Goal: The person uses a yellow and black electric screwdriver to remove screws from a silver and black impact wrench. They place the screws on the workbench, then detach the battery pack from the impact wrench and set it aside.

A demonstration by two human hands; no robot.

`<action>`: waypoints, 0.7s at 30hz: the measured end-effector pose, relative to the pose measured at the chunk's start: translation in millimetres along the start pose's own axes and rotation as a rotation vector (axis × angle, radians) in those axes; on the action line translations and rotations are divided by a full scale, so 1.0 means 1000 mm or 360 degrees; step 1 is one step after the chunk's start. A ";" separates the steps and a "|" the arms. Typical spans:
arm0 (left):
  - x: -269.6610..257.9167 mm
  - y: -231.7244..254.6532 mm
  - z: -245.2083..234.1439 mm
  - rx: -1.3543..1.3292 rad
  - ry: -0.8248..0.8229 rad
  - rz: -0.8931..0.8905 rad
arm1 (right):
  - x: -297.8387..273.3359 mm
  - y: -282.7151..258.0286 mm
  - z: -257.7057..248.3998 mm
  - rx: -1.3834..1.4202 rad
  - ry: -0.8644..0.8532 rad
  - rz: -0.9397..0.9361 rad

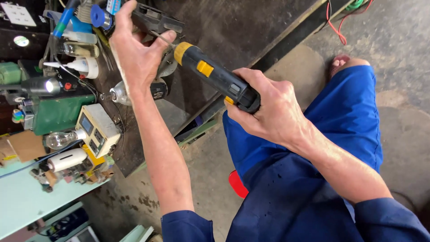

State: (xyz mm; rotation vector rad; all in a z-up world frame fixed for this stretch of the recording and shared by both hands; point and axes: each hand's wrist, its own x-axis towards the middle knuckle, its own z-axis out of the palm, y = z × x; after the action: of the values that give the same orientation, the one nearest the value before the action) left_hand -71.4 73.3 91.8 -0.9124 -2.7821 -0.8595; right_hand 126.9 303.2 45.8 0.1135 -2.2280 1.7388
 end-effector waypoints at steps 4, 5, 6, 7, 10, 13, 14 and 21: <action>0.003 0.005 0.000 -0.0265 -0.0103 0.0006 | -0.002 0.005 0.001 -0.0015 0.0029 0.0036; 0.004 0.004 -0.001 -0.0307 -0.0103 -0.0020 | -0.002 0.005 0.001 0.0018 0.0018 0.0019; 0.004 0.004 -0.001 -0.0350 -0.0106 -0.0053 | -0.003 0.005 0.000 0.0051 0.0003 0.0008; 0.004 0.003 -0.001 -0.0346 -0.0132 -0.0059 | -0.005 0.004 -0.001 0.0063 0.0013 0.0030; 0.007 -0.001 -0.003 -0.0316 -0.0172 -0.0047 | -0.007 0.002 -0.004 0.0115 0.0039 0.0050; 0.010 -0.006 -0.005 -0.0380 -0.0225 -0.0062 | -0.010 0.005 -0.009 0.0179 0.0021 0.0056; 0.010 -0.007 -0.006 -0.0394 -0.0250 -0.0067 | -0.012 0.007 -0.010 0.0165 0.0036 0.0045; 0.009 -0.004 -0.006 -0.0303 -0.0250 -0.0100 | -0.018 0.018 -0.010 0.0245 0.0070 0.0050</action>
State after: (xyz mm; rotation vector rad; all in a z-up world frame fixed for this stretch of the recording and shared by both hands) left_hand -81.4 72.4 96.8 -0.9632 -2.9146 -1.1259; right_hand 141.4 315.0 25.8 0.0737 -2.0743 1.9093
